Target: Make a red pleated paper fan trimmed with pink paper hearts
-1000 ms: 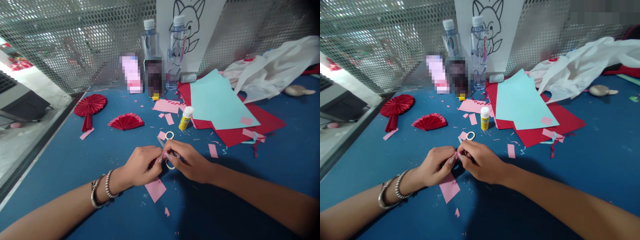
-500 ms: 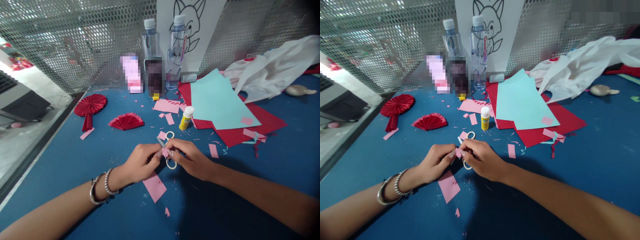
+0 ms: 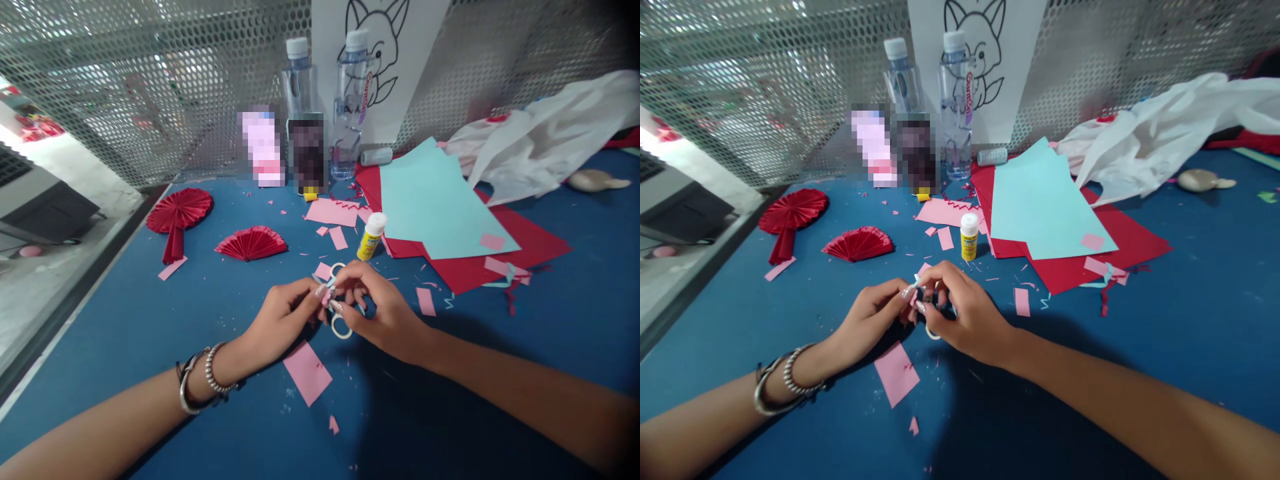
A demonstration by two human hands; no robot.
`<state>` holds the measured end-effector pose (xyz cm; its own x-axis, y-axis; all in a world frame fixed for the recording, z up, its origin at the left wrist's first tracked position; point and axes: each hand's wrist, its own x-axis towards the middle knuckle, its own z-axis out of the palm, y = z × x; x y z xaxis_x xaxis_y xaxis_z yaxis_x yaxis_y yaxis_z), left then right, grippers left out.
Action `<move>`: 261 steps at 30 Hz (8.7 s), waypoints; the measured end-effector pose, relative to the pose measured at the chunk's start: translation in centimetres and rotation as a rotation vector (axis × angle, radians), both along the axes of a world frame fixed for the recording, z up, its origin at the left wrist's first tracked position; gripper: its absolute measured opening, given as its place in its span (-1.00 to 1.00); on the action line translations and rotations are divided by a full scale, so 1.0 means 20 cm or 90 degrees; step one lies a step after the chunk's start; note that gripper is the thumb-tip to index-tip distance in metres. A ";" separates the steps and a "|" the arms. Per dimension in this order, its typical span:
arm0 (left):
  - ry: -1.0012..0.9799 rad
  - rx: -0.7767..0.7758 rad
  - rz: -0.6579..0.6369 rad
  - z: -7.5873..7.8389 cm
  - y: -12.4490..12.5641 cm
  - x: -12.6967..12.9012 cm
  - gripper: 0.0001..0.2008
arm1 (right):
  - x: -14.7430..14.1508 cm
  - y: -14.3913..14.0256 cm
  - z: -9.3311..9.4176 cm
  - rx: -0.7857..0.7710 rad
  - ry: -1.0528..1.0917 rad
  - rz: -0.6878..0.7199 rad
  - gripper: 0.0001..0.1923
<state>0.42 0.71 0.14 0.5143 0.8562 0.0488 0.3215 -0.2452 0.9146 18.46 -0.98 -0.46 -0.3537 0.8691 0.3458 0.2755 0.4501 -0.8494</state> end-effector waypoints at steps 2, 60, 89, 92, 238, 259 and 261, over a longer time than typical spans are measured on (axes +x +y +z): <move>-0.012 -0.045 0.018 0.00 0.00 0.00 -0.66 | 0.00 0.00 0.00 0.061 -0.017 0.009 -0.84; 0.032 0.057 0.045 -0.02 -0.02 0.00 -0.81 | 0.01 0.05 -0.02 -0.190 0.103 0.014 -0.83; 0.063 0.027 0.067 -0.01 -0.02 0.01 -0.75 | 0.00 0.05 -0.01 -0.149 0.078 -0.035 -0.81; 0.051 0.041 0.061 0.01 -0.02 0.01 -0.77 | 0.01 0.05 0.00 -0.146 0.084 -0.044 -0.70; -0.011 -0.061 0.097 -0.03 -0.02 0.02 -0.76 | -0.01 0.01 -0.01 0.102 -0.081 -0.157 -0.90; -0.045 -0.148 0.081 0.00 -0.01 0.02 -0.75 | -0.02 0.00 -0.03 0.164 -0.173 -0.159 -0.89; -0.034 -0.140 0.082 -0.01 0.00 0.02 -0.75 | -0.02 0.00 -0.03 0.159 -0.161 -0.160 -0.91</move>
<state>0.72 0.61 0.03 0.4016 0.9078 -0.1211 0.2870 0.0008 0.9579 18.09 -1.01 -0.99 -0.2419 0.8396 0.4864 0.5887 0.5255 -0.6143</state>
